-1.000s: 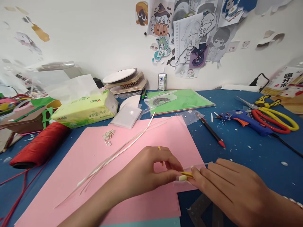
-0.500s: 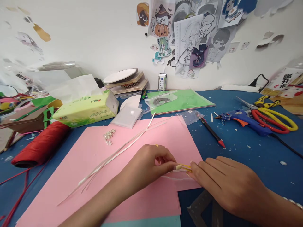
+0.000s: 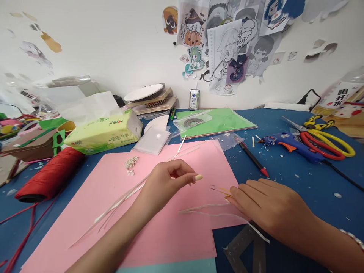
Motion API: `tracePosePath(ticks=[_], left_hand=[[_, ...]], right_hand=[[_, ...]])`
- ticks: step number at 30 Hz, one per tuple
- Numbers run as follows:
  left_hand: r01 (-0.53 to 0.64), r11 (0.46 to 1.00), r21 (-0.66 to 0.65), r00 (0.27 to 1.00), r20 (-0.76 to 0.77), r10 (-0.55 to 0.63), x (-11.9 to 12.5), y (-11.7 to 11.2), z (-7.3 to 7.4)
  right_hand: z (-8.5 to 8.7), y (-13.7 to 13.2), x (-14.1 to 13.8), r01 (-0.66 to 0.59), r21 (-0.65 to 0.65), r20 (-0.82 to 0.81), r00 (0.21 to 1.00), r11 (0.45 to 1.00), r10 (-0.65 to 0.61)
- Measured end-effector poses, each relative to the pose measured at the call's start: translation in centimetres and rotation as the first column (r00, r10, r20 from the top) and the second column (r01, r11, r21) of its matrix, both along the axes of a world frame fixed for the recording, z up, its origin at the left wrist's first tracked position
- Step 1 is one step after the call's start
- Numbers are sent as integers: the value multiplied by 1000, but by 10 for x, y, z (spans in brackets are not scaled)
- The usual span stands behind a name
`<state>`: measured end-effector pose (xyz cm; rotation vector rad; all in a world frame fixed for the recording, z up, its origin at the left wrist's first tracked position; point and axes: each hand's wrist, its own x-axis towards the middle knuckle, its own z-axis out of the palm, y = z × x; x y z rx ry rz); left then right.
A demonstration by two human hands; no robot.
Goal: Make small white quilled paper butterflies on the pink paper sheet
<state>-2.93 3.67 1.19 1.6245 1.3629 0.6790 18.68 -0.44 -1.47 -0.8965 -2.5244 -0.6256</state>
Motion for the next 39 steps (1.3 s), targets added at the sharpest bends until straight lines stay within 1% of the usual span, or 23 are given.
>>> tracePosePath(ticks=[5, 9, 14, 17, 20, 24, 26, 29, 32, 34, 36, 39], left_hand=[[-15, 996, -86, 989, 143, 28, -1, 0, 3], [-45, 995, -92, 984, 169, 60, -1, 1, 5], [-57, 995, -78, 972, 223, 73, 1, 1, 6], [-54, 998, -33, 975, 212, 60, 0, 1, 6], [-71, 997, 9, 984, 162, 69, -2, 1, 5], [-110, 992, 64, 991, 81, 105, -4, 1, 6], [-120, 990, 78, 991, 64, 115, -4, 1, 7], [-115, 991, 62, 987, 123, 107, -3, 1, 7], [-101, 994, 39, 978, 190, 92, -2, 2, 6], [-93, 996, 12, 973, 213, 88, -2, 2, 6], [-89, 996, -29, 968, 234, 93, -2, 1, 6], [-71, 995, -65, 971, 222, 84, 0, 0, 5]], right_hand=[[-1, 5, 4, 42, 14, 20, 999, 999, -43], [-1, 8, 6, 70, 28, 30, 997, 997, -71], [2, 10, 5, 61, 59, 6, 998, 996, -62], [3, 10, 5, 61, 68, -3, 998, 996, -61], [4, 10, 4, 61, 60, -12, 998, 996, -61], [7, 8, 3, 3, 54, -83, 997, 999, 1], [7, 8, 2, -32, 8, -106, 994, 999, 33], [4, 7, 2, -58, -54, -132, 990, 997, 51], [1, 6, 3, 6, -59, -184, 983, 998, -17], [1, 6, 4, 56, -101, -214, 974, 993, -77], [3, 7, 4, 73, -185, -245, 962, 980, -118], [6, 8, 5, 75, -330, -316, 930, 941, -186]])
